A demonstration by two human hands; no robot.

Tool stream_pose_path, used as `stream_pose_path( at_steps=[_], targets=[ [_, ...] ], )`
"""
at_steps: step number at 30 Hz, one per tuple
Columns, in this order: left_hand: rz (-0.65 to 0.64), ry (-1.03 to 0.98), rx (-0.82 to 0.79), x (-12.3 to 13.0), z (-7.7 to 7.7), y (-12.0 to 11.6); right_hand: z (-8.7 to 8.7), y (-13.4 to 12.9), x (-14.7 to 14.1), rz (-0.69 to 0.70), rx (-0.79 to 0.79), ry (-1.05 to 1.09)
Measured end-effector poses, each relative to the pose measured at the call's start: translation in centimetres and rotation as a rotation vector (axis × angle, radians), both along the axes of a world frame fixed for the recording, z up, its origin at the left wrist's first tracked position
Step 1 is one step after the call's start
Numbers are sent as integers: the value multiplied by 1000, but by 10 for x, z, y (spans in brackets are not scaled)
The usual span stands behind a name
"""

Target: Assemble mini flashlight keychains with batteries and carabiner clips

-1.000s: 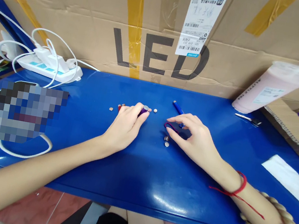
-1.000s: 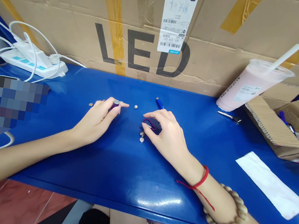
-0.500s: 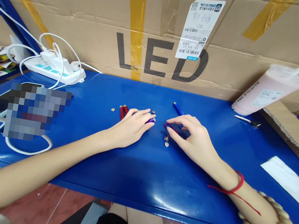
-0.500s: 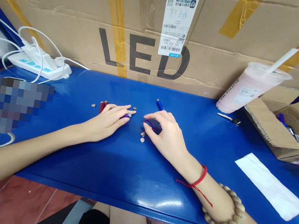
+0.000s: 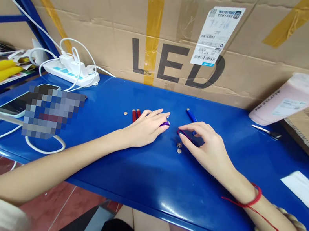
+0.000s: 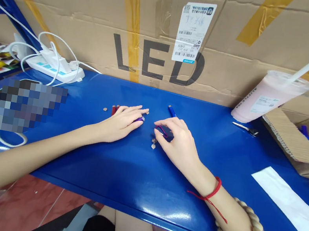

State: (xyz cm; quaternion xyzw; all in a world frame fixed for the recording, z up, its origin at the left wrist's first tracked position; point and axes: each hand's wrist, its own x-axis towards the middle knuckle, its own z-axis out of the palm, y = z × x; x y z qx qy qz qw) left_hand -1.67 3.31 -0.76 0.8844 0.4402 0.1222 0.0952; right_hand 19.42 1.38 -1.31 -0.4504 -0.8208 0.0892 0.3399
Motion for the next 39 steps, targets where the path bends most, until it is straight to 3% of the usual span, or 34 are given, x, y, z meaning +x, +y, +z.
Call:
stream_pose_path(
  at_steps=[8, 17, 21, 28, 39],
  targets=[
    [-12, -26, -29, 0, 0, 3, -2, 2, -2, 14, 20, 1],
    [-138, -324, -136, 5, 13, -21, 2, 1, 0, 55, 49, 6],
    [-70, -468, -61, 7, 14, -28, 3, 0, 1, 105, 63, -41],
    [3, -523, 2, 9, 10, -28, 7, -7, 1, 257, 81, -227],
    [-23, -467, 81, 10, 8, -29, 4, -6, 2, 135, 79, -311]
  ],
)
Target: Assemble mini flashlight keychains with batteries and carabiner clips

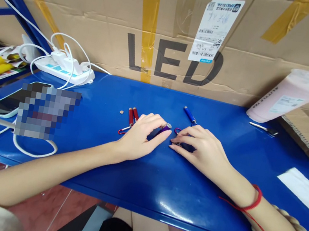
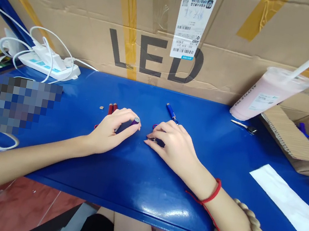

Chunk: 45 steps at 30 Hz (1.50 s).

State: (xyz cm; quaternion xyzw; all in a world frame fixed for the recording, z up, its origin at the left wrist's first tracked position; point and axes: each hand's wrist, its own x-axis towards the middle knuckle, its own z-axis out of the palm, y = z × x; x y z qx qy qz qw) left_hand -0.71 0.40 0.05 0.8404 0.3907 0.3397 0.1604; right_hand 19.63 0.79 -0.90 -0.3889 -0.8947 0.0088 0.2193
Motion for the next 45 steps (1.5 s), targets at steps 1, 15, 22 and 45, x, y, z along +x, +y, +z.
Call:
stream_pose_path(
  at_steps=[1, 15, 22, 45],
  targets=[
    [-6, 6, 12, 0, 0, 0, 0, 0, 0, 2, 3, 3],
    [-38, 92, 123, -2, -2, -2, -3, 11, 7, -46, 26, -15],
    [-48, 147, 126, -1, -2, -1, 0, 6, 1, -45, 10, 171],
    [-132, 211, 142, -2, -12, 0, 7, -10, -6, 119, 21, 360]
  ],
)
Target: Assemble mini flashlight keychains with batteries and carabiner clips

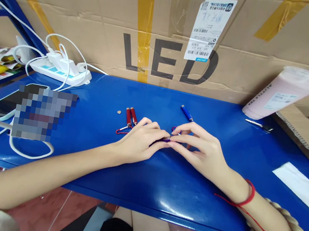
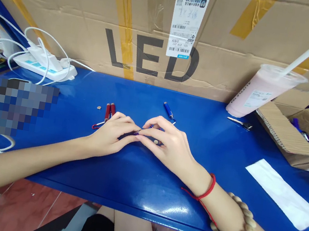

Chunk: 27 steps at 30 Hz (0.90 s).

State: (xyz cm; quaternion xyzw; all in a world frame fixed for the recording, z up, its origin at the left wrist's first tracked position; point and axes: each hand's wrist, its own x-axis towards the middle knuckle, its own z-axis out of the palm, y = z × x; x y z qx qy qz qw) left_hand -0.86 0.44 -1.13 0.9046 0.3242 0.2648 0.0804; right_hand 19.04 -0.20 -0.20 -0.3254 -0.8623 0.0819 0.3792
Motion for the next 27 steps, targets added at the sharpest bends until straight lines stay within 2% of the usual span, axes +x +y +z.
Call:
stream_pose_path(
  at_steps=[5, 9, 12, 15, 19, 27],
  targets=[
    [10, -8, 10, 1, -1, 1, 4, 0, 1, -15, 71, -76],
    [82, -40, 6, 0, 1, 3, 10, 0, 4, -146, -13, -166],
    [164, -93, -8, -2, 3, 5, 9, 4, 9, -196, -57, -301],
    [189, -125, -18, -2, 4, 6, 2, 11, 13, -175, -98, -368],
    [163, -109, -21, -2, 4, 6, -4, 16, 15, -106, -180, -283],
    [143, -100, 0, -4, 3, 6, 1, 16, 12, 16, -433, -144]
  ],
)
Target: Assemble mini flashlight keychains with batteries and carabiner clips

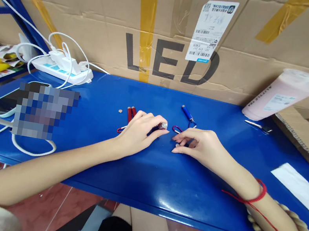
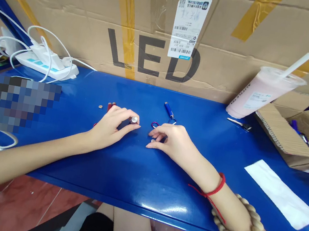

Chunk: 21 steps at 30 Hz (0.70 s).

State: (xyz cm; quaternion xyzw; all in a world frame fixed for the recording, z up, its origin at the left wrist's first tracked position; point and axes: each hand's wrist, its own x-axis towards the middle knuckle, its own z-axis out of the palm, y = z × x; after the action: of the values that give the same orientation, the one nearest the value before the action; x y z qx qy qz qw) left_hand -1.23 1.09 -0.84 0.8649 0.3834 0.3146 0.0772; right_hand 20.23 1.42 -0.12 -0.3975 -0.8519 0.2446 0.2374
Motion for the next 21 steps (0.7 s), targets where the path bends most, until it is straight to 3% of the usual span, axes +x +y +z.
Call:
stream_pose_path(
  at_steps=[4, 9, 15, 21],
  targets=[
    [-3, 9, -12, 0, 0, 0, 1, -3, -4, 66, -37, 12],
    [-7, 17, -33, 2, 1, -1, -1, -8, -8, 121, 125, 5],
    [13, 30, -57, 2, 2, -4, -4, -8, -8, 45, 273, -20],
    [-5, 24, -39, 3, 1, -5, -4, -6, -7, -31, 249, -56]
  ],
)
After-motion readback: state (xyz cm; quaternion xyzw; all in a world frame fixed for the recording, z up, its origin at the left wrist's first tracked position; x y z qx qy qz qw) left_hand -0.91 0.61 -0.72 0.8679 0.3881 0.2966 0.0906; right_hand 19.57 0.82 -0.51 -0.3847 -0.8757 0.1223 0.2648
